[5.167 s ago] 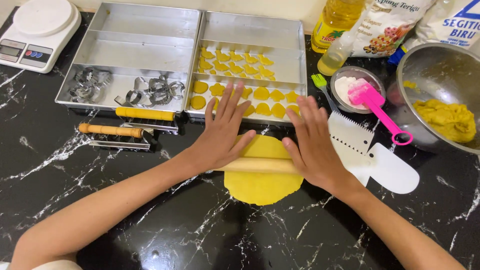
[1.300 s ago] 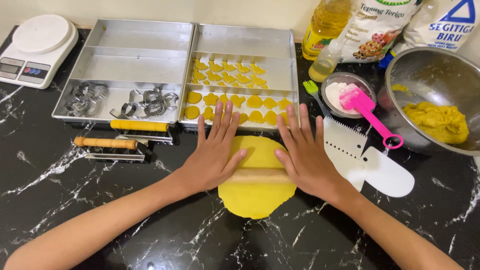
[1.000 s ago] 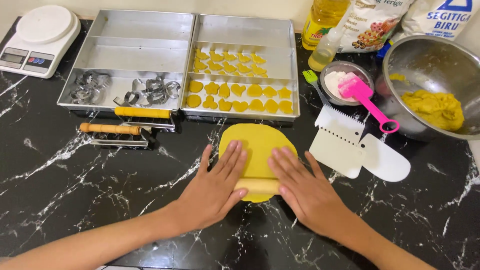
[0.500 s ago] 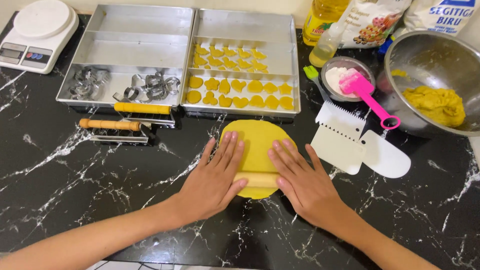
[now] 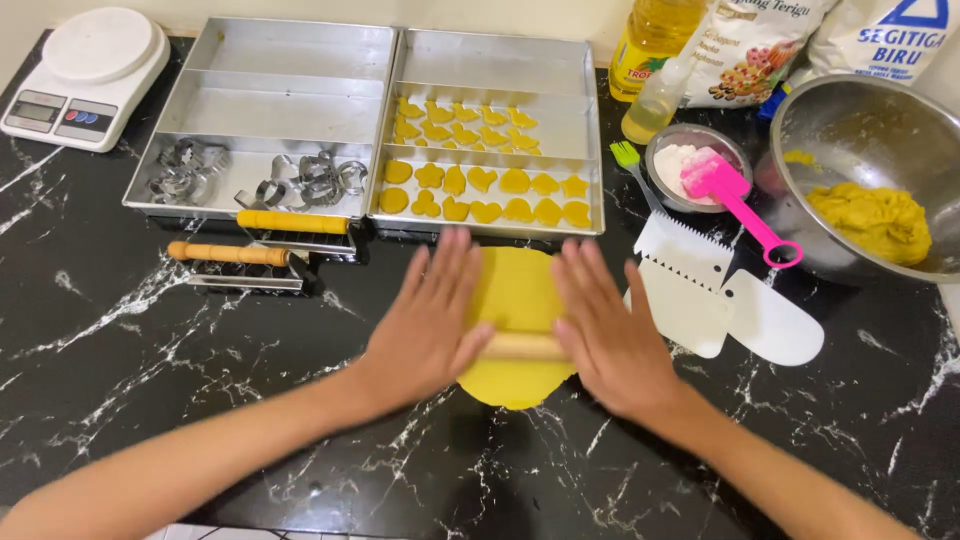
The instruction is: Rolling out pastry dough on a workspace and preparing it for cutting into shapes.
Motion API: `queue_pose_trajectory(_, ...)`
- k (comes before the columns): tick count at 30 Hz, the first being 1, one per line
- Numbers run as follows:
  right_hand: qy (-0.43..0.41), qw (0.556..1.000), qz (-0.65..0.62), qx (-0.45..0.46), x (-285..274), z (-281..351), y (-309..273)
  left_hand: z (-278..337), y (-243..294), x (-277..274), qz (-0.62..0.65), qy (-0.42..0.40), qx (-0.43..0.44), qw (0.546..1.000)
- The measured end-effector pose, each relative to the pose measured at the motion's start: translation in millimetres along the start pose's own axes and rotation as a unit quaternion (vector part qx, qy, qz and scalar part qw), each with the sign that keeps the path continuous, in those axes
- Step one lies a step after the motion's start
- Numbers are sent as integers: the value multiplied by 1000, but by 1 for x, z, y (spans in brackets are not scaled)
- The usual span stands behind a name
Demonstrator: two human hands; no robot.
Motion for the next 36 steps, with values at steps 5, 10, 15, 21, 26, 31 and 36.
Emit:
queue_pose_trajectory(5, 44, 999, 10, 11, 0, -53, 32, -45, -35, 2, -18, 48, -27, 998)
queue_pose_trajectory(10, 54, 998, 36, 7, -8, -29, 10, -22, -17, -9, 50, 39, 20, 998)
queue_pose_trajectory(15, 19, 1000, -4, -9, -13, 28, -27, 29, 15, -17, 37, -47, 73, 996)
queue_pose_trajectory(21, 61, 998, 7, 4, -1, 1, -1, -1, -6, -4, -13, -8, 43, 999)
queue_pose_trajectory(26, 98, 995, 15, 24, -3, -62, 38, -58, -40, -5, -44, 46, -4, 998)
queue_pose_trajectory(31, 110, 994, 20, 14, -9, -54, 28, -51, -38, -3, -99, 51, -21, 994)
queue_pose_trajectory(36, 22, 999, 25, -20, -5, -2, -6, 5, -10, -4, 62, -2, 32, 998)
Point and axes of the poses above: each hand's wrist, its own z-axis away from the middle knuckle, its own x-axis out of the palm, y = z × x, the point moved 3 cm from there along -z, towards the middle knuckle, and after that the axes turned 3 degrees about -z, right-handed, at the moved point
